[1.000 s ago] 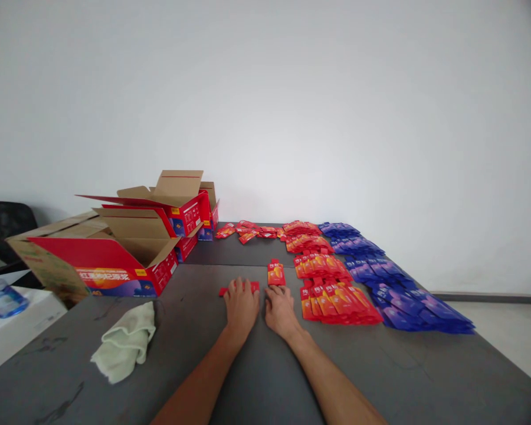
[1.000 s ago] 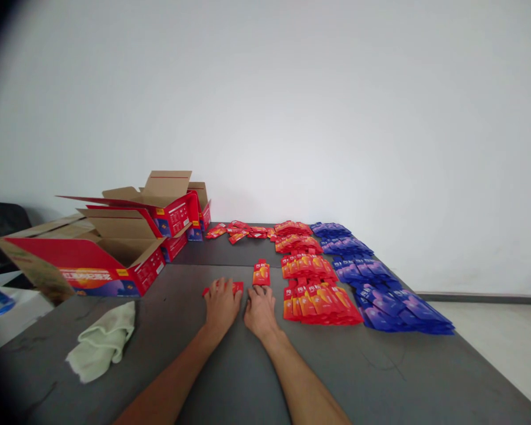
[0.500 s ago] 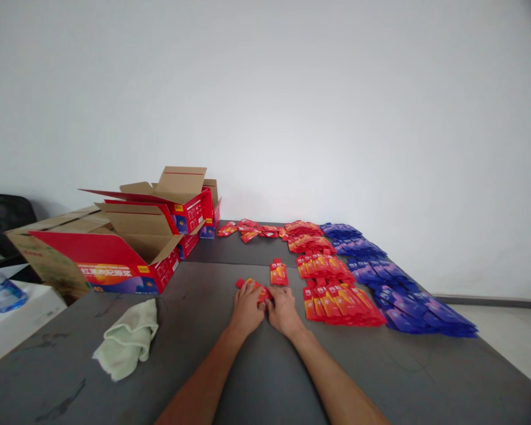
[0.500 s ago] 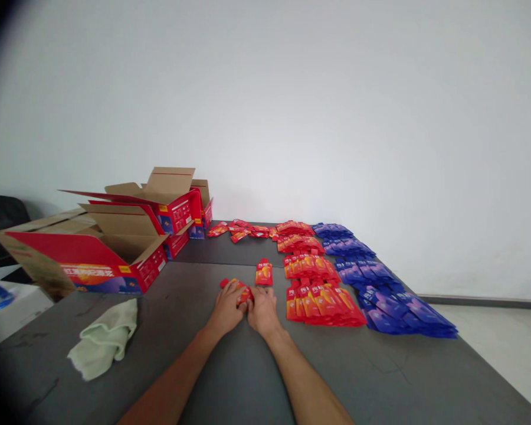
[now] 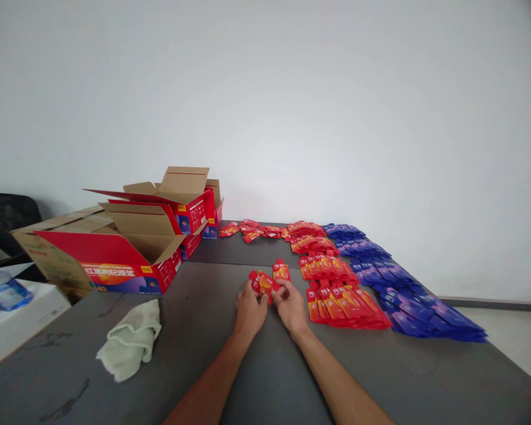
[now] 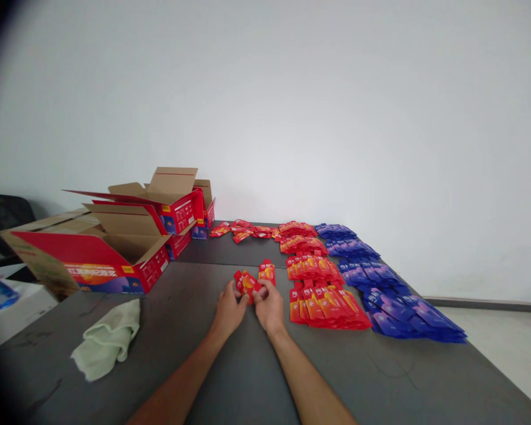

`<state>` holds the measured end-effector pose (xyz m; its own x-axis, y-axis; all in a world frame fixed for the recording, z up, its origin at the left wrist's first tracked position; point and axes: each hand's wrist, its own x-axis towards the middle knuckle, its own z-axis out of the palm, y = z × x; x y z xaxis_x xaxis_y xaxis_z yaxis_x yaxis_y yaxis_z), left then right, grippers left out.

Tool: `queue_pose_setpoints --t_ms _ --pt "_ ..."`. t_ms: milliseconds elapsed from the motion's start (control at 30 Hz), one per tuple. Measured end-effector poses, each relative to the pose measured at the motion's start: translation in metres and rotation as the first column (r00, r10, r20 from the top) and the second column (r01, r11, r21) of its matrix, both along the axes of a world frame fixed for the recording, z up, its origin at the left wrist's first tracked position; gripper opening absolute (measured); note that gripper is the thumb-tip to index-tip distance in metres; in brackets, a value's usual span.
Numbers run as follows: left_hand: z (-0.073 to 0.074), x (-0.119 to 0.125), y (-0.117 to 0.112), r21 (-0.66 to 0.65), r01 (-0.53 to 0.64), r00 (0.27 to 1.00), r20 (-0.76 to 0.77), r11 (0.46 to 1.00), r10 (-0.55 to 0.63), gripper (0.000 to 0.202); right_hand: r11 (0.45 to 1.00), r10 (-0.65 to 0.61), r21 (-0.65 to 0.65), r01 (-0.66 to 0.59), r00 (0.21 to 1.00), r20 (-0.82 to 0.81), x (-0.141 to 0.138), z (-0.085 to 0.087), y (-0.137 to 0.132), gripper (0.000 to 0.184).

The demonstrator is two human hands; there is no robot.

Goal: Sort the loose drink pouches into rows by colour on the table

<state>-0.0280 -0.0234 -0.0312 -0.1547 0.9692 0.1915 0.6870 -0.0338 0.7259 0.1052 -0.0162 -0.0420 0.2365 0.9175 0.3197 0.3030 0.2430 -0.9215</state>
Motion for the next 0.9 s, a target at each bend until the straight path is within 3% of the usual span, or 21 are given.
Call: queue_pose_setpoints --t_ms 133,267,333,400,467,600,700,800,900 --pt "-0.002 0.008 -0.001 0.007 0.076 0.963 0.26 0.997 -0.075 0.055 0.999 0.047 -0.017 -0.05 0.986 -0.158 0.001 -0.001 0.003 0.042" --pt "-0.006 0.014 0.007 0.029 0.073 0.789 0.61 0.997 -0.076 0.051 0.998 0.066 -0.005 -0.069 0.971 -0.231 -0.002 0.002 0.001 0.045" --pt "-0.007 0.014 0.019 0.021 0.034 0.693 0.72 0.999 -0.039 0.045 0.996 0.085 -0.01 -0.088 0.985 -0.152 -0.003 0.004 0.0 0.042" --pt "-0.008 0.013 0.034 0.008 0.005 0.666 0.746 1.0 -0.009 0.04 0.997 0.078 -0.002 -0.078 0.996 0.047 0.0 0.007 -0.001 0.038" --pt "-0.008 0.011 0.051 -0.003 -0.002 0.701 0.713 1.0 0.003 0.038 0.999 0.032 0.017 -0.039 0.946 0.323 0.006 0.01 -0.001 0.042" --pt "-0.009 0.012 0.077 -0.048 0.035 0.86 0.511 0.998 -0.005 0.042 0.996 -0.021 -0.05 0.08 0.704 0.71 0.019 0.007 0.002 0.054" --pt "-0.008 0.019 0.083 -0.063 0.062 0.939 0.342 0.996 -0.036 0.041 0.981 0.033 -0.141 0.134 0.602 0.798 0.024 0.002 0.004 0.054" --pt "-0.006 0.027 0.08 -0.004 0.101 0.992 0.072 0.995 -0.101 0.038 0.974 0.079 -0.186 0.128 0.579 0.812 0.024 0.0 0.004 0.053" --pt "-0.004 0.031 0.073 0.024 0.134 0.963 -0.241 0.991 -0.125 0.04 0.974 0.089 -0.192 0.118 0.581 0.809 0.024 0.0 0.003 0.054"
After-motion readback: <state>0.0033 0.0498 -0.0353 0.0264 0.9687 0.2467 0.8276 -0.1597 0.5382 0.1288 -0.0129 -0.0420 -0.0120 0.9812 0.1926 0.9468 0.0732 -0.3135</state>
